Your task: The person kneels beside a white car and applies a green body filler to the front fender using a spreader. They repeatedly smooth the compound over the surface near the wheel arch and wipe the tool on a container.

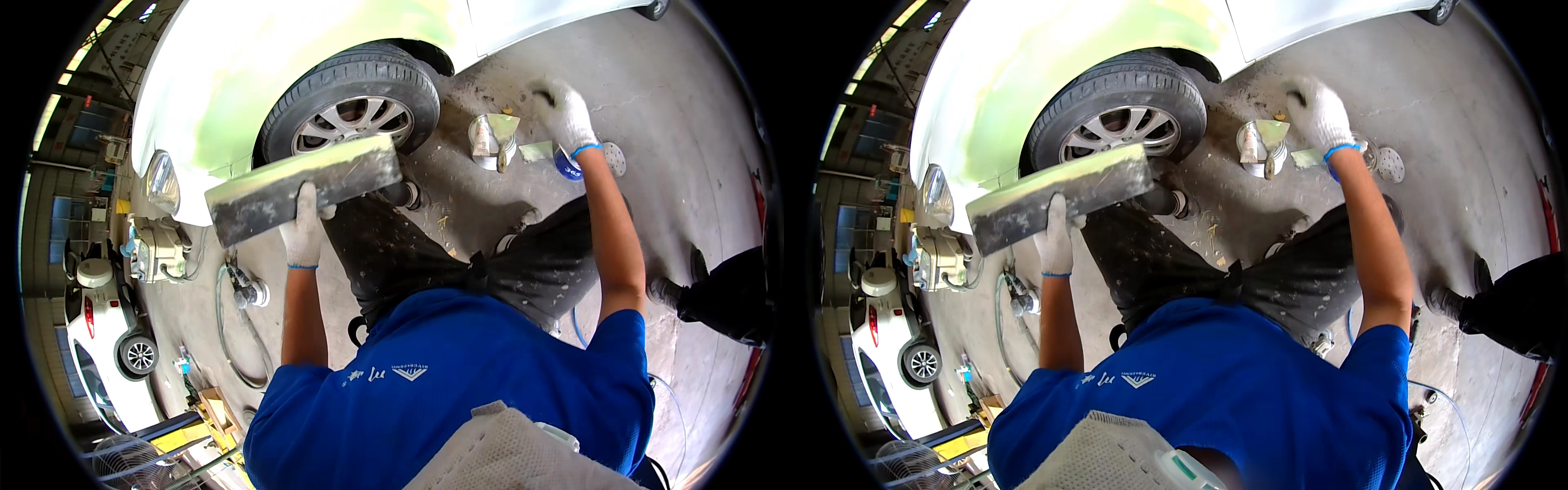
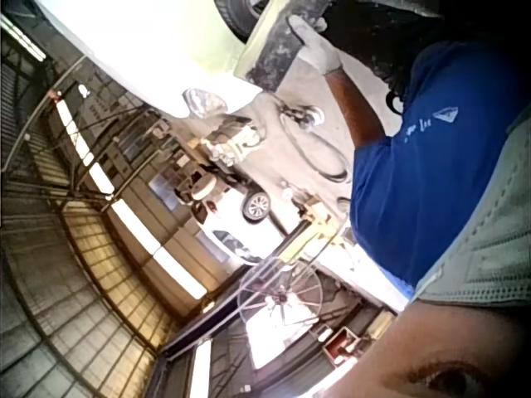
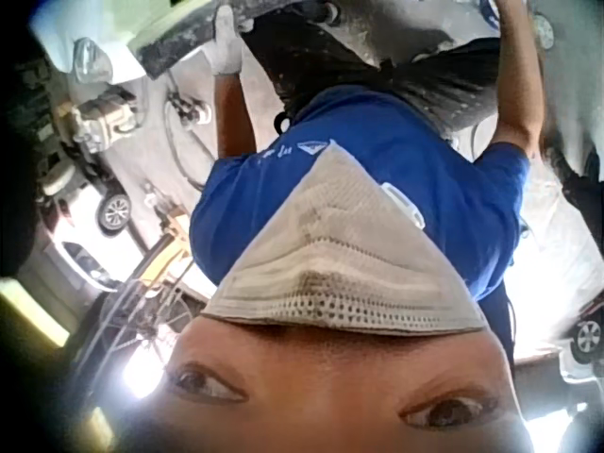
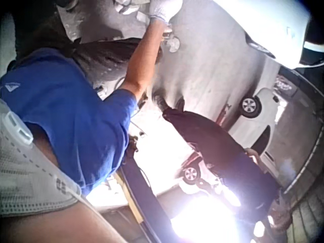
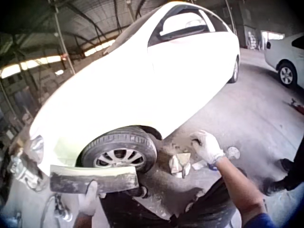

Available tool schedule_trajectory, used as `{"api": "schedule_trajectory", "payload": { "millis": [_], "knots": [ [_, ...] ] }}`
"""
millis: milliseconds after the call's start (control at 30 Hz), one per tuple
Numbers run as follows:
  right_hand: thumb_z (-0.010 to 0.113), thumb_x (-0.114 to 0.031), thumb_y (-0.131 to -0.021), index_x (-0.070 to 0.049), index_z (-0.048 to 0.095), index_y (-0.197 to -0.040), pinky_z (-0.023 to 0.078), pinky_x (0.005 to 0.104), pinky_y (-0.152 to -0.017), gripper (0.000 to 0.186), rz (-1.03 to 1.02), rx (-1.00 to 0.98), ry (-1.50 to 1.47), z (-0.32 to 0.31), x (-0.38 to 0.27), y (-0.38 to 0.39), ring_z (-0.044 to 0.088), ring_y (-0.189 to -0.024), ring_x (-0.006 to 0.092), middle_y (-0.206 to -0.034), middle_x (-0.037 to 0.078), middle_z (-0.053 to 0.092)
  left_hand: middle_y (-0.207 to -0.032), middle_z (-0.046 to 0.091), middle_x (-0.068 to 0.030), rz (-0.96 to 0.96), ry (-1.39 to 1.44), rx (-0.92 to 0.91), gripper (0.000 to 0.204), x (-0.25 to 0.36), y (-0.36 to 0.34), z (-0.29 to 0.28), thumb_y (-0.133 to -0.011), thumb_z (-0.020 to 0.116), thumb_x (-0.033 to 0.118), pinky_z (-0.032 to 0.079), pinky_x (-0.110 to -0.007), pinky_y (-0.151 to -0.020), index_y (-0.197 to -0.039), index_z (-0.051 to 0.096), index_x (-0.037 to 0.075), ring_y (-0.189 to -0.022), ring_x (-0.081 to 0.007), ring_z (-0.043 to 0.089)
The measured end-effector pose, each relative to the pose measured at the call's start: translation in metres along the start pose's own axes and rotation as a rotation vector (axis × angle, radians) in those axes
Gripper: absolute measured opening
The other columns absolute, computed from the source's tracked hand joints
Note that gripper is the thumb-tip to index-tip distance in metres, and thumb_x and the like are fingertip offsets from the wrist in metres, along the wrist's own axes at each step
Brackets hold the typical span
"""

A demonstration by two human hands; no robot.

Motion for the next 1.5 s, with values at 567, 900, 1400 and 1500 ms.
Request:
{"api": "schedule_trajectory", "payload": {
  "millis": [567, 900, 1400, 1500],
  "knots": [
    [0.059, -0.028, -0.092, -0.007, 0.072, -0.112, 0.053, 0.0507, -0.097, 0.032, 0.724, -0.462, 0.349, 0.211, 0.265, 0.107, 0.068, -0.113, 0.0423, -0.117, 0.025, 0.072, -0.119, 0.066, -0.0036, -0.362, -0.146, 0.213, 0.041, -0.081, -0.003, 0.006, -0.1, 0.071, 0.026, 0.051, -0.018, -0.055, -0.135, 0.058, 0.007, -0.081, -0.0072, 0.063],
    [0.066, -0.042, -0.088, -0.001, 0.055, -0.134, 0.053, 0.0509, -0.1, 0.063, 1.162, -0.115, 0.162, 0.265, 0.255, 0.129, 0.064, -0.119, 0.0451, -0.134, 0.029, 0.057, -0.119, 0.068, -0.0054, -0.411, -0.266, 0.393, 0.046, -0.072, -0.004, 0.002, -0.099, 0.072, 0.027, 0.047, -0.016, -0.05, -0.137, 0.059, 0.005, -0.078, -0.0071, 0.064],
    [0.064, -0.031, -0.091, -0.01, 0.067, -0.131, 0.054, 0.0489, -0.101, 0.045, 1.14, -0.548, 0.45, 0.269, 0.431, 0.168, 0.066, -0.124, 0.0382, -0.135, 0.021, 0.067, -0.109, 0.067, -0.0035, -0.49, -0.353, 0.514, 0.043, -0.08, 0.005, -0.025, -0.097, 0.071, 0.035, 0.046, -0.013, -0.053, -0.125, 0.06, 0.005, -0.078, -0.0054, 0.062],
    [0.067, -0.036, -0.09, -0.01, 0.064, -0.135, 0.05, 0.0512, -0.106, 0.051, 1.118, -0.55, 0.524, 0.262, 0.457, 0.179, 0.064, -0.128, 0.0378, -0.135, 0.022, 0.067, -0.093, 0.067, -0.0013, -0.472, -0.388, 0.534, 0.034, -0.081, 0.001, -0.02, -0.096, 0.073, 0.036, 0.044, -0.014, -0.051, -0.108, 0.066, 0.005, -0.064, -0.0033, 0.057]
  ]
}}
Point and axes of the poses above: each hand's wrist, its own y-axis away from the middle knuckle, its own z-axis out of the palm, x = y × z, the point moved 8 cm from there along -y, towards the middle knuckle
